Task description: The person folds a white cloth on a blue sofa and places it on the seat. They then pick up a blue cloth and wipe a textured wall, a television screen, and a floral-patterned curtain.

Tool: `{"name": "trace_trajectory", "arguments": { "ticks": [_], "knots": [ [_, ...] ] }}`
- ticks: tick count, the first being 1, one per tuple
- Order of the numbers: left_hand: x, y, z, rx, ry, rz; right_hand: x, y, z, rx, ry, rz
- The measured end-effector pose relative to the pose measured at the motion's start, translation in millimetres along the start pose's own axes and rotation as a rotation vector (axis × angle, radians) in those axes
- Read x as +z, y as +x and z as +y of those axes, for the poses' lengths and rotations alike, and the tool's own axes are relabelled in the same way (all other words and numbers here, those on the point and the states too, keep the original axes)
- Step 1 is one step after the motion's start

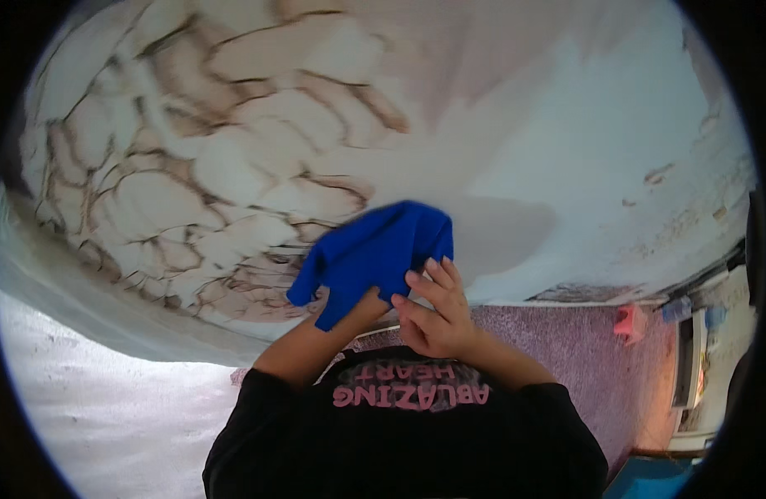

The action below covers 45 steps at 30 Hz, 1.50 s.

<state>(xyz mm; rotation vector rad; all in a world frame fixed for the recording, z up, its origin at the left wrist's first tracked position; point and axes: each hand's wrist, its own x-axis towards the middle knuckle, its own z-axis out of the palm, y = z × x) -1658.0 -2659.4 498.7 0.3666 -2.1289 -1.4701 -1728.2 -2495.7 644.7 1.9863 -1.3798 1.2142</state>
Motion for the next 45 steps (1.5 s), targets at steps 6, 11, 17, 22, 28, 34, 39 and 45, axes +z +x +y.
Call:
{"name": "trace_trajectory", "arguments": {
  "ticks": [6, 11, 17, 22, 28, 34, 39, 45],
  "knots": [
    [77, 57, 55, 0.101, 0.123, -0.128, -70, -36, 26, 0.112, -0.099, 0.014],
    [151, 71, 14, 0.005, 0.11, -0.133, -138, -63, 59, 0.149, -0.102, -0.015],
    [221, 129, 95, 0.178, 0.397, -0.195, -197, -108, 97, 0.208, -0.149, -0.006],
    [278, 179, 110, 0.225, 0.345, -0.023, -240, -137, 123, 0.259, -0.145, -0.063],
    [301, 174, 81, 0.181, 0.242, 0.155, -283, -173, 153, 0.336, -0.129, -0.144],
    [326, 170, 78, 0.087, 0.088, -0.07, -296, -191, 176, 0.325, 0.123, -0.346],
    [381, 193, 70, 0.093, -0.095, -0.19, -296, -184, 190, 0.376, 0.028, -0.164],
    [381, 189, 143, 0.291, 0.114, -0.316, -295, -176, 225, 0.603, 0.131, 0.071]
  ]
}}
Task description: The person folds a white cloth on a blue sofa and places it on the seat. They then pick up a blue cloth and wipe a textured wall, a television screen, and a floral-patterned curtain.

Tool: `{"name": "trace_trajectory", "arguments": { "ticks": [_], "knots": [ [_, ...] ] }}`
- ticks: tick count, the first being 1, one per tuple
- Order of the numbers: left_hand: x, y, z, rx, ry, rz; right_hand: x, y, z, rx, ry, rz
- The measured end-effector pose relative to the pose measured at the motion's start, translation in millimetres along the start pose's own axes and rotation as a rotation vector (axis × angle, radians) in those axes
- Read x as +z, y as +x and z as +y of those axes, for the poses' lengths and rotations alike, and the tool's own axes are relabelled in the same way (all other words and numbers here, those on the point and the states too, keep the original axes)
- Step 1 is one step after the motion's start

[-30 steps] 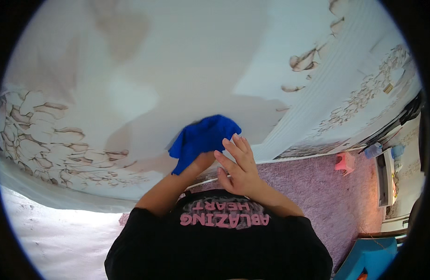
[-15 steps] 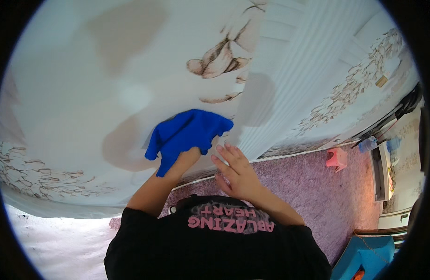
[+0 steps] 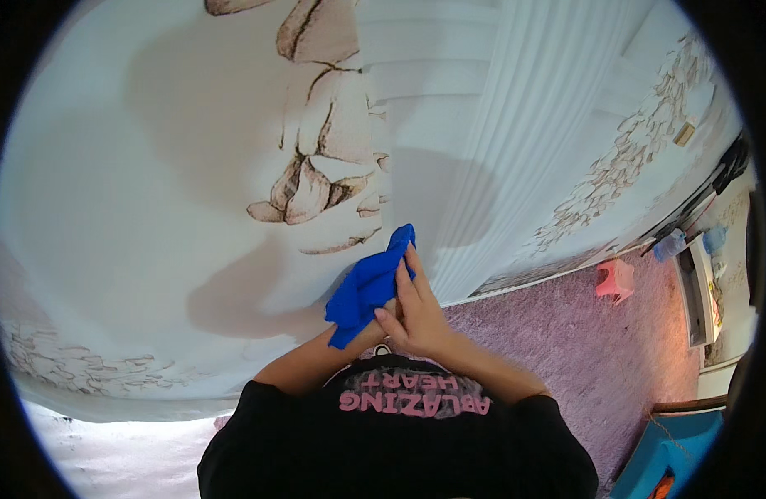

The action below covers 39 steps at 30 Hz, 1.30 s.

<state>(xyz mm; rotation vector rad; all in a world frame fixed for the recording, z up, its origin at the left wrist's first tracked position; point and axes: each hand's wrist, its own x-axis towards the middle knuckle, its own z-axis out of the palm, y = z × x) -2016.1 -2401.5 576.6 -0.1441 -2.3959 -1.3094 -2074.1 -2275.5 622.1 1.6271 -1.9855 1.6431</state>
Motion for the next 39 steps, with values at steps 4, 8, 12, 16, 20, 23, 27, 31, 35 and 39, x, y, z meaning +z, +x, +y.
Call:
{"name": "trace_trajectory", "arguments": {
  "ticks": [4, 8, 12, 16, 20, 23, 27, 31, 35, 39],
  "knots": [
    [-19, 14, 32, 0.12, 0.393, -0.064, -14, 22, 6, -0.021, -0.021, -0.111],
    [-43, 30, 62, 0.24, 0.485, -0.168, -28, 47, 12, -0.217, 0.1, 0.106],
    [-66, 19, 91, 0.327, 0.712, -0.213, -29, 79, 29, 0.023, 0.7, 0.07],
    [-69, 30, 104, 0.352, 0.863, -0.199, 7, 79, 54, -0.104, 0.881, -0.008],
    [-67, 35, 104, 0.445, 0.946, -0.177, 9, 57, 58, -0.045, 0.523, 0.203],
    [-53, 44, 104, 0.398, 1.017, -0.16, 4, 64, 54, 0.306, 0.953, -0.059],
    [-25, 37, 98, 0.333, 0.842, -0.011, -16, 87, 60, -0.209, 0.873, -0.541],
    [-18, 26, 84, 0.38, 0.512, 0.197, 29, 85, 75, -0.197, 0.625, -0.202],
    [-4, 21, 100, 0.346, 0.397, 0.659, 19, 159, 50, -0.507, 0.45, 0.003],
    [-3, 13, 105, 0.319, 0.415, 0.753, 27, 170, 51, -0.553, 0.477, 0.107]
  ]
}}
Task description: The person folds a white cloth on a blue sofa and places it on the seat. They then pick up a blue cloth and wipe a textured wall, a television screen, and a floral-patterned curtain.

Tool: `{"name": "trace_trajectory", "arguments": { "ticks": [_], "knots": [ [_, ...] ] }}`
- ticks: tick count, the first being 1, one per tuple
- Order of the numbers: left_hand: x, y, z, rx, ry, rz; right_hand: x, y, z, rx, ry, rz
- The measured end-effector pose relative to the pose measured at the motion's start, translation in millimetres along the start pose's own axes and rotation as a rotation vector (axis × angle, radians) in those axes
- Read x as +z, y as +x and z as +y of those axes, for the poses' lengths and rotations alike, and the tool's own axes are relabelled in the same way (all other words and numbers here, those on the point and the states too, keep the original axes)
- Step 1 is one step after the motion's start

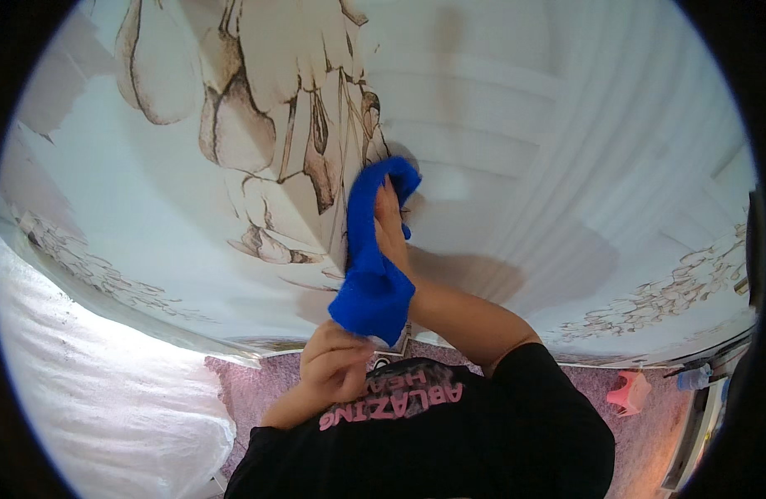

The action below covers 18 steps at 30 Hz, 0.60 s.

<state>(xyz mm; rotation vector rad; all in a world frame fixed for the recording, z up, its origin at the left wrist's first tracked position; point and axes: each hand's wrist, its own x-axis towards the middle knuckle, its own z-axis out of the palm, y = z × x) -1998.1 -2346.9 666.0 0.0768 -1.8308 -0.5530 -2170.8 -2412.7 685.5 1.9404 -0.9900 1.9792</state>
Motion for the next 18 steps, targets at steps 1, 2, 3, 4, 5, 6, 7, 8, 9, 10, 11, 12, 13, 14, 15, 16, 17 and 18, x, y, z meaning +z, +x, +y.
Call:
{"name": "trace_trajectory", "arguments": {
  "ticks": [1, 2, 3, 4, 5, 6, 7, 8, 9, 10, 11, 12, 13, 14, 15, 16, 17, 18],
  "knots": [
    [1, 2, 0, 0.002, -0.024, -0.031, 4, -31, 16, 0.028, -0.267, -0.114],
    [3, 5, 1, 0.001, -0.05, -0.063, 9, -63, 33, 0.025, -0.556, -0.236],
    [4, 7, 1, 0.0, -0.079, -0.096, 12, -94, 49, -0.006, -0.816, -0.361],
    [6, 8, -1, 0.004, -0.098, -0.125, 15, -120, 48, 0.05, -0.786, -0.42],
    [9, 10, -3, 0.009, -0.118, -0.153, 14, -138, 41, 0.101, -0.683, -0.451],
    [13, 13, -5, 0.015, -0.138, -0.18, 11, -151, 27, 0.165, -0.558, -0.462],
    [18, 15, -8, 0.045, -0.178, -0.203, 6, -158, 14, 0.204, -0.443, -0.446],
    [23, 17, -11, 0.074, -0.22, -0.226, 6, -159, 4, 0.241, -0.341, -0.427],
    [27, 20, -13, 0.103, -0.262, -0.248, 4, -151, -1, 0.239, -0.278, -0.4],
    [29, 23, -13, 0.097, -0.311, -0.278, 5, -139, -4, 0.22, -0.233, -0.365],
    [35, 26, -15, 0.108, -0.355, -0.299, 1, -124, -5, 0.194, -0.22, -0.314],
    [36, 25, -17, 0.108, -0.37, -0.316, 3, -108, -5, 0.154, -0.19, -0.271],
    [37, 25, -18, 0.107, -0.386, -0.334, 6, -91, -2, 0.108, -0.169, -0.225],
    [39, 28, -18, 0.117, -0.423, -0.353, 7, -71, 1, 0.048, -0.151, -0.175],
    [40, 31, -17, 0.125, -0.455, -0.37, 7, -56, 4, 0.001, -0.131, -0.136],
    [42, 33, -16, 0.135, -0.491, -0.389, 3, -44, 11, -0.039, -0.115, -0.099],
    [45, 34, -17, 0.104, -0.512, -0.419, -1, -40, 16, -0.06, -0.095, -0.079],
    [48, 35, -19, 0.076, -0.528, -0.447, -6, -39, 23, -0.054, -0.061, -0.076]
  ]
}}
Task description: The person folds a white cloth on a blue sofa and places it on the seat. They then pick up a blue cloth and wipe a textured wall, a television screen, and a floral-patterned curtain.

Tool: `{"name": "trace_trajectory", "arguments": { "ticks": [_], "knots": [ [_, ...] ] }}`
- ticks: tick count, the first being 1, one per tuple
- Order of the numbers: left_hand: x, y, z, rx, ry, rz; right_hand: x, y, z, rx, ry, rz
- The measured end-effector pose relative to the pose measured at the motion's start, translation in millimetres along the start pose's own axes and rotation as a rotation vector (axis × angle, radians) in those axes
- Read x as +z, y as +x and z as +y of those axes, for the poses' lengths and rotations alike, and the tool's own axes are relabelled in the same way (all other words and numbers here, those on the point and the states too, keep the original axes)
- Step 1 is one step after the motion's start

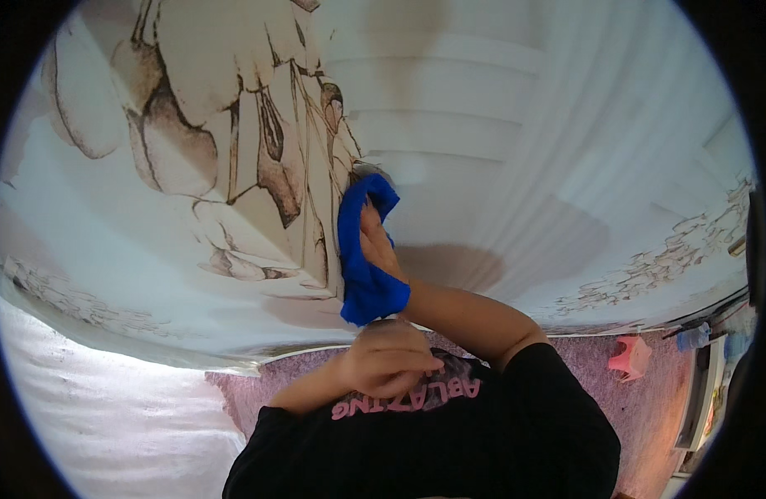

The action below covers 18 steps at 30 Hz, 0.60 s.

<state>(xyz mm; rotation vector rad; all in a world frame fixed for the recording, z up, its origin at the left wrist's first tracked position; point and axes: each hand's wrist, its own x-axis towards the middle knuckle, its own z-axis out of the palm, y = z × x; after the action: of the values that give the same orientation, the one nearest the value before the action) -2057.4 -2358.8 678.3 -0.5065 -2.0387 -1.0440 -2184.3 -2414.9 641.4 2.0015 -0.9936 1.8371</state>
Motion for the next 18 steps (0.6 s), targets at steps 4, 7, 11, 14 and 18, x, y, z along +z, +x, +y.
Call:
{"name": "trace_trajectory", "arguments": {
  "ticks": [4, 7, 11, 14, 18],
  "knots": [
    [9, 3, -11, -0.089, -0.126, -0.063, -26, -47, 10, 0.232, -0.07, -0.221],
    [16, 11, -18, -0.098, -0.161, -0.078, -55, -68, -6, 0.097, -0.563, -0.38],
    [27, 20, -28, -0.062, -0.19, -0.059, -84, -85, -6, 0.162, -0.92, -0.334],
    [27, 20, -35, -0.175, -0.224, -0.076, -91, -77, -15, 0.211, -1.1, -0.257],
    [21, 19, -38, -0.27, -0.337, 0.008, -65, -7, -30, 0.223, -0.896, -0.467]
  ]
}}
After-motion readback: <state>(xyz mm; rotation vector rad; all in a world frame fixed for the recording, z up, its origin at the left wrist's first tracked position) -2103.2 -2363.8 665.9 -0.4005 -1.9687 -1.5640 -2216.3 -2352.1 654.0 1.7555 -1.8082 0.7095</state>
